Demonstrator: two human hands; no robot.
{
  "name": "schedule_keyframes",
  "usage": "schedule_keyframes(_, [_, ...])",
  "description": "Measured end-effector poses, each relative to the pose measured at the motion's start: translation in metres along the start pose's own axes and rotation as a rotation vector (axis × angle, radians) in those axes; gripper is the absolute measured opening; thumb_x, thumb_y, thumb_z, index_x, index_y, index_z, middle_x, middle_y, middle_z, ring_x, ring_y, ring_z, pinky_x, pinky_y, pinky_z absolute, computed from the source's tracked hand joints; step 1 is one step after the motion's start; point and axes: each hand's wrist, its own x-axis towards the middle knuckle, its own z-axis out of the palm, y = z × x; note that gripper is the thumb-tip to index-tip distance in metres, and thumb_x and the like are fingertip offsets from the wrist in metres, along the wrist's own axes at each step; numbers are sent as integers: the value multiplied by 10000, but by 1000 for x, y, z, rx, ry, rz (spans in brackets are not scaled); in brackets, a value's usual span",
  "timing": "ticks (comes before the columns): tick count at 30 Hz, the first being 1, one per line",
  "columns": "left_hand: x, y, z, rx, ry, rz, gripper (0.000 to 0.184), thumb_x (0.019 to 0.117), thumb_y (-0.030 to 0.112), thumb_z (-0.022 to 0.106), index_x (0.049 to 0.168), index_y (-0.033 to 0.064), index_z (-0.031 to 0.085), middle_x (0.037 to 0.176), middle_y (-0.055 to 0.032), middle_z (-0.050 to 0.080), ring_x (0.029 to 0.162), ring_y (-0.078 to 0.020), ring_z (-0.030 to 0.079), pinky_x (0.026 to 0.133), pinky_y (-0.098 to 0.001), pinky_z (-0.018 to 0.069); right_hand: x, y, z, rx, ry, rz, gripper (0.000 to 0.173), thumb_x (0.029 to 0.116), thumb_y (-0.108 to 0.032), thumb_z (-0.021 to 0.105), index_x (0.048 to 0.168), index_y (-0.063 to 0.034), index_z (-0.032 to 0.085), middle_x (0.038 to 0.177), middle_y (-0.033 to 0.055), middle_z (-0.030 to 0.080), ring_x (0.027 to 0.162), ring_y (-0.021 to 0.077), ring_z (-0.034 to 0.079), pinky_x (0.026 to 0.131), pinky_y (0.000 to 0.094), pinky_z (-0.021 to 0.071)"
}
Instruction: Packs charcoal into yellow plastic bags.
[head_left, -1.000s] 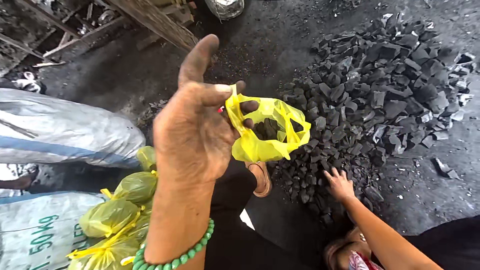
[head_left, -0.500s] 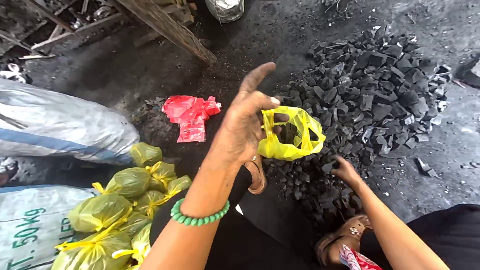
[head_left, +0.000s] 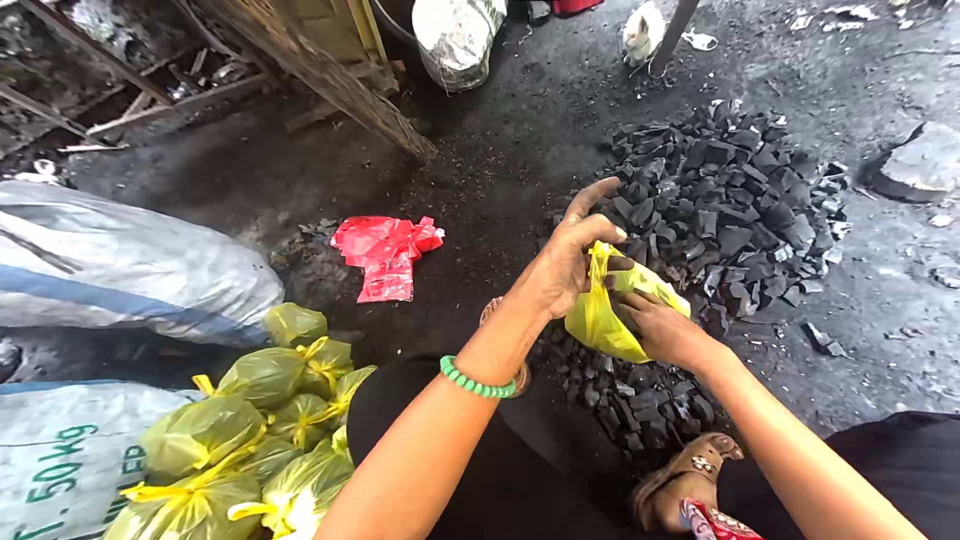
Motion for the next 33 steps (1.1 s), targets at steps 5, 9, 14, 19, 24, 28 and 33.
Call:
schedule_keyframes(5, [-2,0,5,-51,-73,-14,655,909,152,456,1543,261,337,1126,-119,604,768,-169,652,598,-274,544,-7,9,-24,-215,-186,75,207,928,-56,696,1119,-89,769,1286,114,697,1173,412,642,925,645,525])
schedule_keyframes(9, [-3,3,15,-61,-189,-1,650,898,157,451,1530,255,339,1121,-97,610,783,-146,652,629,-273,555,-9,-5,-14,-211,156,-192,281,702,195,740,922,21,749,1120,192,730,954,442,712,710,605,584])
schedule_keyframes(14, [-6,13,18,41,-148,28,628,919,152,460,1536,196,356,1176,-114,587,813,-140,645,642,-264,545,11,-16,-17,-102,184,-154,203,840,100,693,1006,2,760,1117,242,714,943,476,707,733,659,564])
schedule_keyframes(19, [-14,27,-5,145,68,92,604,930,190,493,1524,231,390,1132,-72,628,817,-136,653,613,-262,539,4,46,-26,625,591,-6,261,990,-27,535,1191,53,681,1201,135,708,1056,170,704,956,367,588])
schedule_keyframes(24, [-29,38,-25,47,152,209,589,933,187,441,1515,258,381,1106,-41,667,760,-114,674,617,-246,575,-54,159,83,454,220,938,564,933,-144,746,1390,104,524,1317,389,568,1211,554,567,1017,717,439])
schedule_keyframes(28, [-41,35,-33,26,215,249,516,1001,190,384,1514,251,391,1150,-43,653,781,-91,677,663,-213,567,-47,134,150,216,-128,1182,1119,812,-362,872,1660,-183,164,1608,322,292,1438,576,319,1065,785,314])
schedule_keyframes(33, [-43,38,-41,25,234,259,526,1000,207,370,1527,222,379,1135,-49,671,809,-98,694,712,-232,587,-42,111,162,226,0,1155,917,866,-214,827,1601,-68,297,1552,352,344,1309,548,501,1000,645,491])
